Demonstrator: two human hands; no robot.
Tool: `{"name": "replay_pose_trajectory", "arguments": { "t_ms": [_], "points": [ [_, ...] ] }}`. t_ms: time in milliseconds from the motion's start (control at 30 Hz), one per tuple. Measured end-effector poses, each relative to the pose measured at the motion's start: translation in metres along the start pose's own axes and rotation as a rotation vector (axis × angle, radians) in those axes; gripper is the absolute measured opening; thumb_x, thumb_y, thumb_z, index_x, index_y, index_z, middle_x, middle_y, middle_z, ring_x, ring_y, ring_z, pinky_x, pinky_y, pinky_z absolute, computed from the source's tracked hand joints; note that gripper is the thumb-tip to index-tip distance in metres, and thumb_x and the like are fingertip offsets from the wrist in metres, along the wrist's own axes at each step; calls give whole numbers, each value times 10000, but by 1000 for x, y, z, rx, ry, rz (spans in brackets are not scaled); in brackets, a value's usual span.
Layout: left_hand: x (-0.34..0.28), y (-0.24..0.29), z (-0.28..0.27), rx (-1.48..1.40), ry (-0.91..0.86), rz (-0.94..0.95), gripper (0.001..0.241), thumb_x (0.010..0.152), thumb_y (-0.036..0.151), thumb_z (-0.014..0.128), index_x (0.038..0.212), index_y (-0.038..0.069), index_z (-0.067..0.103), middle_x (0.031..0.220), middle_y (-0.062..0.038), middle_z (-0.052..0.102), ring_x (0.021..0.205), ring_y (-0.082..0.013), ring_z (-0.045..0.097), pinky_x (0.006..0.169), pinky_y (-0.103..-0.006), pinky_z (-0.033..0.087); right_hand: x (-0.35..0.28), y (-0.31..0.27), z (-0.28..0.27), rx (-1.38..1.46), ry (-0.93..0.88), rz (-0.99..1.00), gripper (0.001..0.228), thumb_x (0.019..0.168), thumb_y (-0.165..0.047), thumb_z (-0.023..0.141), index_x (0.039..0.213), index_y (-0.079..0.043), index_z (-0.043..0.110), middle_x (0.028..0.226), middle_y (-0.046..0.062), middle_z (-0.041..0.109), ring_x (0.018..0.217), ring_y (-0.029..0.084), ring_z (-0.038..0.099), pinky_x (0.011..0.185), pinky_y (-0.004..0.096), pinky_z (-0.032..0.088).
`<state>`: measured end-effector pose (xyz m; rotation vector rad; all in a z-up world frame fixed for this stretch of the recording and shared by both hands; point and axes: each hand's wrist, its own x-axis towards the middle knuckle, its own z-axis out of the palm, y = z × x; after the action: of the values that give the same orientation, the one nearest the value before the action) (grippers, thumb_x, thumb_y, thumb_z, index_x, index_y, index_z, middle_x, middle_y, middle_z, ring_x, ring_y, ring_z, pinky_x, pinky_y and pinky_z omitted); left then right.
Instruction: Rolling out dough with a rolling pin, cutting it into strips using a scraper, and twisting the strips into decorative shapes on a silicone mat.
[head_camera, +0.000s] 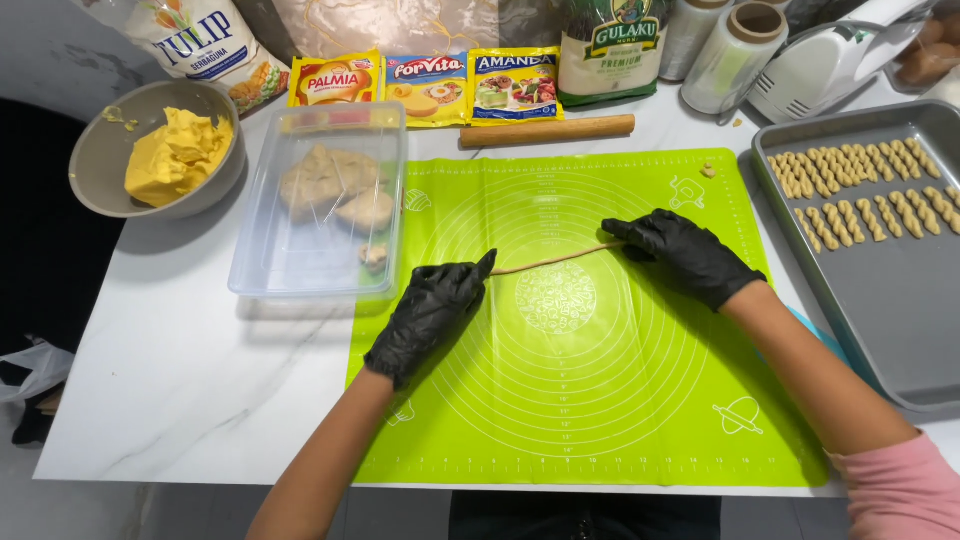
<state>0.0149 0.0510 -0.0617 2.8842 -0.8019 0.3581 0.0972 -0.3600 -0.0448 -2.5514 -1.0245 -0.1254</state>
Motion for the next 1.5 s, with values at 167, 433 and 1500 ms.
{"name": "replay_pose_trajectory", "arguments": {
  "t_ms": [167,433,1500],
  "points": [
    [28,-2,-9,-152,-104,31,566,1001,297,520,1554,335,402,1127,55,608,1127,-171,592,1034,-377,384,19,-7,-2,-72,97,-62,392,1018,-236,606,1408,-207,639,1012,89,695,968,328,681,901,453,561],
    [52,14,-30,-124,-111,-4,438,1008,335,543,1444,322,504,1177,43,579,1137,-183,569,1002,-390,409,17,-1,-4,-55,128,-98,415,1018,-224,604,1430,-247,643,972,52,694,925,291,682,867,422,568],
    [5,82,-58,-172,-222,4,671,1027,510,454,1596,177,328,1653,-76,333,1504,-276,334,1112,-487,366,-75,-85,-19,-200,3,-50,676,948,-483,605,1541,-187,474,1497,87,549,1364,285,525,1235,482,294]
  ]
}}
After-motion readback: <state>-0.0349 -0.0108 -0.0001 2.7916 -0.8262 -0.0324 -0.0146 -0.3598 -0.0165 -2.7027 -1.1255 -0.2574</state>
